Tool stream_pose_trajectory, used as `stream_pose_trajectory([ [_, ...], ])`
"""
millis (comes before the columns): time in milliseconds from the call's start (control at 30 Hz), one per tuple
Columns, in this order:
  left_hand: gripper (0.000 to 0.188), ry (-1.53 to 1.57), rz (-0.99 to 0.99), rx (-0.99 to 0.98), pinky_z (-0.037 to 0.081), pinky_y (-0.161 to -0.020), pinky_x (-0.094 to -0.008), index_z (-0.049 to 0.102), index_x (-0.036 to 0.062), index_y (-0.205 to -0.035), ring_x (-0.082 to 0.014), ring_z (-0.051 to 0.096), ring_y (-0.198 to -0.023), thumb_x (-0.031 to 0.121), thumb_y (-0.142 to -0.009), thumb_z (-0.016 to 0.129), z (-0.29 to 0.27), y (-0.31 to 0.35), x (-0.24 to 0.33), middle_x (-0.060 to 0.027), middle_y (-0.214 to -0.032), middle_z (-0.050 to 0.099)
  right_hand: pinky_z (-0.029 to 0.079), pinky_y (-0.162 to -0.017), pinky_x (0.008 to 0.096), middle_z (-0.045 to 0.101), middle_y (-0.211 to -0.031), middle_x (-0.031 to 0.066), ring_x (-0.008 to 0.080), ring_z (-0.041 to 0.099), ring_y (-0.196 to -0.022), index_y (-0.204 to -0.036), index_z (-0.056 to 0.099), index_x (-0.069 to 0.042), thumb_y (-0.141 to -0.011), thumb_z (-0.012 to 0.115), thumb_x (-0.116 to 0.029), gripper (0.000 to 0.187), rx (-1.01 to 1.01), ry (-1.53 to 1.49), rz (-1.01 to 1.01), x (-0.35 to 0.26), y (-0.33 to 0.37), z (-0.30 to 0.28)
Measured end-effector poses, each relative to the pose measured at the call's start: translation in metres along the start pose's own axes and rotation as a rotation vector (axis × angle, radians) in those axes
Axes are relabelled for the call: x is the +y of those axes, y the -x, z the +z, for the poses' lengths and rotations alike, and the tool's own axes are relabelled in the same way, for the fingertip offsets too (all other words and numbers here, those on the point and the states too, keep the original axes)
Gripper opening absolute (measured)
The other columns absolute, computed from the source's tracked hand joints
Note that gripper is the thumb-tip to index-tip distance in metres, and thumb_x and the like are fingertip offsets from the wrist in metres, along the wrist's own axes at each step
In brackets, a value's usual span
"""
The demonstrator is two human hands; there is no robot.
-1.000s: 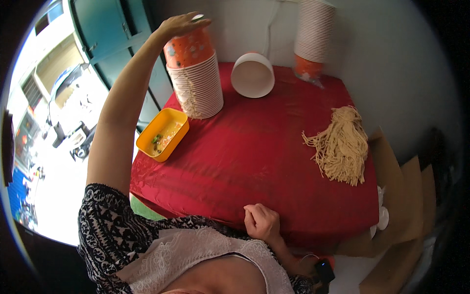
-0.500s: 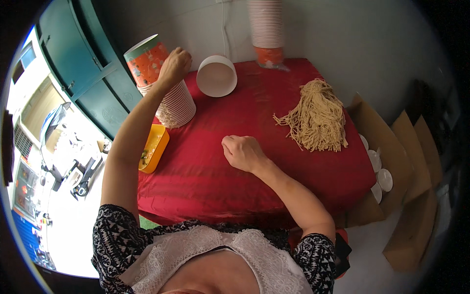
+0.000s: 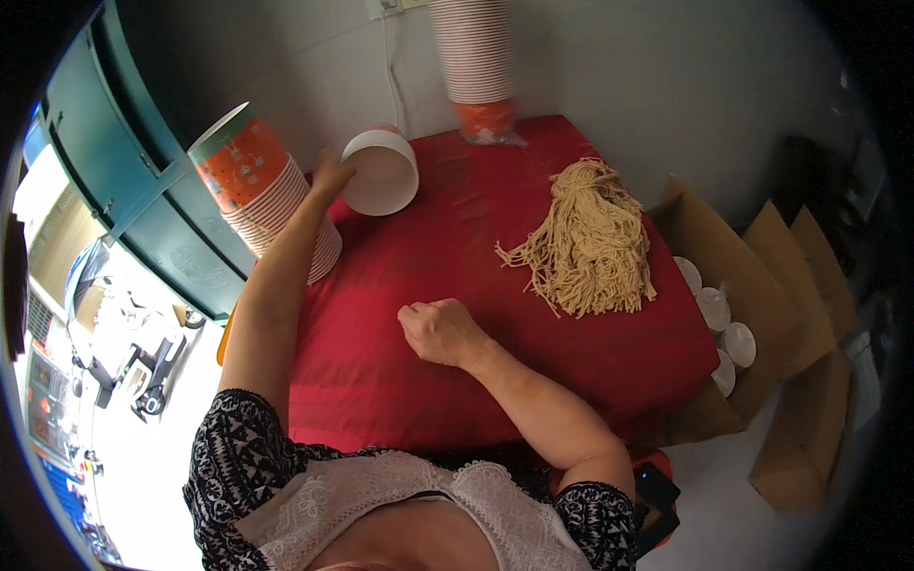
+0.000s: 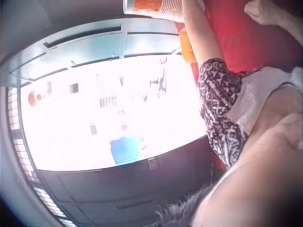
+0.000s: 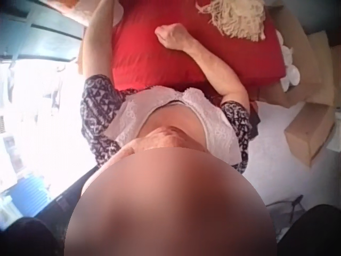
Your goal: Attaching string handles to decorative paper buckets by threading the string through pre-punched holes and tying knots.
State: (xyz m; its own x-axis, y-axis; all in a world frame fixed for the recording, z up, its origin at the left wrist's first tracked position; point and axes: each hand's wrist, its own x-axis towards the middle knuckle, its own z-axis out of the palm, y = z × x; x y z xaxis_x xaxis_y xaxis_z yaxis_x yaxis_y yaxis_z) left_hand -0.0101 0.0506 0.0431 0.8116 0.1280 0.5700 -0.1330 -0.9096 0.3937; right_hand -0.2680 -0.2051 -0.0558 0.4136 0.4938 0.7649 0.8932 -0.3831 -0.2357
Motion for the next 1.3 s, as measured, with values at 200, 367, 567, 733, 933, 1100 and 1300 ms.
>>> stream_pose_trajectory([
  [200, 0.046, 0.166, -0.222, 0.238, 0.046, -0.097, -0.0414, 0.062, 0.0003, -0.121, -0.0379, 0.059, -0.114, 0.018, -0.079, 0.063, 0.018, -0.015, -0.08, -0.0237, -0.116, 0.064, 0.048, -0.041, 0.0383, 0.054, -0.055, 0.0131, 0.0285, 0.059, -0.047, -0.061, 0.047, -0.005, -0.075, 0.056, 0.0, 0.017, -0.004, -0.039, -0.058, -0.013, -0.007, 0.004],
  [367, 0.038, 0.329, -0.186, 0.066, 0.047, -0.093, -0.04, 0.06, 0.0062, -0.126, -0.0342, 0.061, -0.113, 0.013, -0.089, 0.053, 0.04, 0.004, -0.022, -0.0214, -0.117, 0.064, 0.048, -0.042, 0.0386, 0.053, -0.055, 0.0131, 0.029, 0.059, -0.049, -0.062, 0.047, -0.005, -0.076, 0.058, -0.001, 0.018, -0.017, 0.011, 0.017, 0.007, 0.006, -0.002],
  [567, 0.034, 0.327, -0.105, 0.124, 0.049, -0.089, -0.0422, 0.064, 0.0084, -0.122, -0.0364, 0.064, -0.104, 0.015, -0.091, 0.053, 0.011, 0.04, 0.023, -0.0226, -0.108, 0.066, 0.048, -0.039, 0.0391, 0.054, -0.053, 0.0145, 0.0293, 0.06, -0.047, -0.06, 0.046, -0.005, -0.073, 0.055, 0.001, 0.017, -0.002, -0.02, 0.0, 0.008, 0.003, -0.003],
  [733, 0.034, 0.31, -0.093, 0.178, 0.05, -0.086, -0.0436, 0.064, 0.0143, -0.124, -0.0371, 0.066, -0.098, 0.016, -0.091, 0.055, -0.001, 0.101, 0.06, -0.0216, -0.106, 0.066, 0.049, -0.043, 0.0417, 0.056, -0.056, 0.0158, 0.0323, 0.06, -0.049, -0.061, 0.047, -0.004, -0.074, 0.055, 0.0, 0.015, -0.021, -0.028, 0.008, 0.005, 0.001, -0.001],
  [933, 0.036, 0.133, 0.042, 0.399, 0.047, -0.087, -0.0486, 0.056, -0.0003, -0.121, -0.0442, 0.058, -0.102, 0.011, -0.086, 0.059, -0.003, 0.134, 0.065, -0.0274, -0.114, 0.057, 0.049, -0.044, 0.0426, 0.057, -0.056, 0.0162, 0.0341, 0.061, -0.051, -0.062, 0.047, -0.004, -0.075, 0.056, -0.001, 0.016, -0.063, -0.057, 0.034, 0.003, 0.005, 0.006],
  [1100, 0.022, 0.097, 0.266, 0.502, 0.045, -0.08, -0.0443, 0.054, 0.0013, -0.096, -0.0355, 0.054, -0.086, 0.004, -0.078, 0.066, -0.02, 0.145, 0.069, -0.0174, -0.091, 0.053, 0.049, -0.045, 0.0434, 0.057, -0.056, 0.0158, 0.0342, 0.061, -0.051, -0.062, 0.047, -0.004, -0.076, 0.058, -0.002, 0.018, -0.038, -0.072, 0.053, 0.004, 0.009, 0.004],
  [1300, 0.011, 0.084, 0.32, 0.412, 0.048, -0.069, -0.042, 0.057, 0.0019, -0.087, -0.032, 0.059, -0.076, 0.002, -0.079, 0.063, -0.028, 0.144, 0.068, -0.0133, -0.083, 0.06, 0.051, -0.046, 0.043, 0.06, -0.058, 0.0161, 0.0336, 0.062, -0.052, -0.063, 0.05, -0.004, -0.078, 0.059, -0.004, 0.018, -0.05, -0.091, 0.062, 0.003, 0.01, 0.003],
])
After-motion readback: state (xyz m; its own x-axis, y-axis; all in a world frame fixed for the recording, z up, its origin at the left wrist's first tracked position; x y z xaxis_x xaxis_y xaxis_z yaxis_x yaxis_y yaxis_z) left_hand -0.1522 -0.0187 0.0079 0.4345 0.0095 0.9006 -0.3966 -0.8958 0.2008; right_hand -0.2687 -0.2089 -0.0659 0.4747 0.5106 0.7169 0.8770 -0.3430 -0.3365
